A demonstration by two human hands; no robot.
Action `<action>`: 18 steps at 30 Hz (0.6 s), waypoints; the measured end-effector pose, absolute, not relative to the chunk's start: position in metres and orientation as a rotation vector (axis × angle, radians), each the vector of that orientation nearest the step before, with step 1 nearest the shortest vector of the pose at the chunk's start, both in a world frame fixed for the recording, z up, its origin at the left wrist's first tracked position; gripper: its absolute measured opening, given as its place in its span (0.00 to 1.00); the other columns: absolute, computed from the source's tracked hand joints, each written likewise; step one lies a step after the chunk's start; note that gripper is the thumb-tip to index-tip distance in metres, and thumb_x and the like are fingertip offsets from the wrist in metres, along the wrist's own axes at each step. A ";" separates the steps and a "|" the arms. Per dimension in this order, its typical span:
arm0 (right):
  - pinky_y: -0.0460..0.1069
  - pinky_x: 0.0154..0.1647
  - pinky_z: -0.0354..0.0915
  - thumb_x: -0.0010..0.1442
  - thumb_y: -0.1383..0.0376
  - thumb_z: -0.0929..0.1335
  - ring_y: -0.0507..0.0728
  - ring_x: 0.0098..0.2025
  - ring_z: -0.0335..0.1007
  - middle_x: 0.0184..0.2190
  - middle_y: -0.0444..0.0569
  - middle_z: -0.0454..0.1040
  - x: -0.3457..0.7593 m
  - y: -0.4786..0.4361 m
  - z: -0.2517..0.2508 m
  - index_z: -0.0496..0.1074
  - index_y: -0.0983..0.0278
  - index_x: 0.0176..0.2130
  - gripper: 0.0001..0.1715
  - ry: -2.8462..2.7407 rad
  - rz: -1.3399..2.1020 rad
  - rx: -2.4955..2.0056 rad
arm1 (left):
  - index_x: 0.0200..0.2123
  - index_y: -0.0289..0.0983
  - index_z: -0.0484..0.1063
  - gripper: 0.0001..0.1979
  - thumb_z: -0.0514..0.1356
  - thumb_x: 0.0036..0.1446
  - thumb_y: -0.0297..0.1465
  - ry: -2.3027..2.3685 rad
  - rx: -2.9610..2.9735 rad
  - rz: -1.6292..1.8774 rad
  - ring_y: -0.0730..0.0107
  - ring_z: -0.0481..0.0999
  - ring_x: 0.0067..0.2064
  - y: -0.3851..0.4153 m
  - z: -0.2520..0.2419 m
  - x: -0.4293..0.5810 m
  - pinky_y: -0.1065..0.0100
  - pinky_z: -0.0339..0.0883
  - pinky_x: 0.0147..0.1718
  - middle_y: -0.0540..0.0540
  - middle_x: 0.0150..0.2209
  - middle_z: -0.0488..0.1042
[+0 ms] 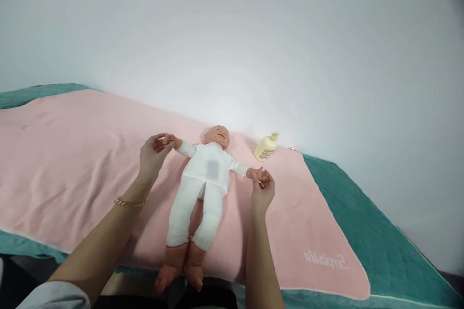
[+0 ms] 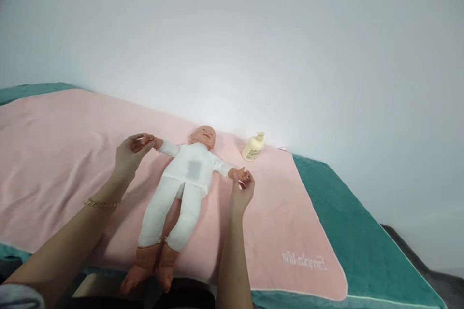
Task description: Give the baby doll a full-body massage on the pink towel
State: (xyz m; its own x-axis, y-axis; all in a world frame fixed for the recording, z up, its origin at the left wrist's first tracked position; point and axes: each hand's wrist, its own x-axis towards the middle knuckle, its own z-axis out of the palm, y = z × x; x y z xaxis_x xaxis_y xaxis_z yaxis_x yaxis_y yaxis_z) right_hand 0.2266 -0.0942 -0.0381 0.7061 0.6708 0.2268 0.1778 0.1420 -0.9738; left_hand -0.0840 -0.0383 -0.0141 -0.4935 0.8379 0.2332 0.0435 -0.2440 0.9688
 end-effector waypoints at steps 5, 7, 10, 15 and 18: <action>0.56 0.57 0.62 0.50 0.53 0.72 0.64 0.58 0.66 0.53 0.57 0.73 0.248 -0.041 -0.034 0.75 0.68 0.48 0.31 -0.789 0.562 -1.101 | 0.42 0.32 0.77 0.23 0.71 0.42 0.36 1.081 1.003 1.801 0.57 0.76 0.50 0.005 -0.003 -0.073 0.58 0.67 0.53 0.39 0.45 0.79; 0.57 0.58 0.62 0.51 0.53 0.71 0.63 0.59 0.65 0.54 0.56 0.73 0.255 -0.023 -0.032 0.76 0.67 0.48 0.28 -0.830 0.652 -1.016 | 0.42 0.32 0.78 0.24 0.71 0.42 0.37 0.999 0.975 1.777 0.56 0.75 0.51 0.021 -0.006 -0.071 0.57 0.66 0.54 0.39 0.46 0.79; 0.58 0.54 0.65 0.53 0.55 0.71 0.62 0.56 0.69 0.51 0.56 0.75 0.263 0.001 -0.028 0.74 0.65 0.49 0.26 -0.846 0.786 -0.966 | 0.40 0.32 0.78 0.23 0.72 0.41 0.39 0.919 0.908 1.703 0.57 0.75 0.50 0.043 -0.011 -0.070 0.58 0.67 0.53 0.39 0.46 0.79; 0.58 0.49 0.69 0.64 0.57 0.67 0.59 0.49 0.71 0.50 0.53 0.72 0.258 0.035 -0.026 0.70 0.64 0.51 0.19 -0.855 0.790 -1.038 | 0.40 0.33 0.78 0.23 0.71 0.42 0.39 0.927 0.860 1.608 0.61 0.76 0.47 0.071 -0.024 -0.070 0.64 0.69 0.46 0.40 0.44 0.79; 0.57 0.48 0.70 0.65 0.58 0.67 0.58 0.48 0.71 0.52 0.52 0.70 0.242 0.047 -0.029 0.68 0.64 0.53 0.20 -0.863 0.757 -1.046 | 0.39 0.33 0.78 0.20 0.70 0.44 0.39 0.909 0.820 1.517 0.61 0.77 0.43 0.086 -0.039 -0.066 0.64 0.71 0.42 0.40 0.41 0.79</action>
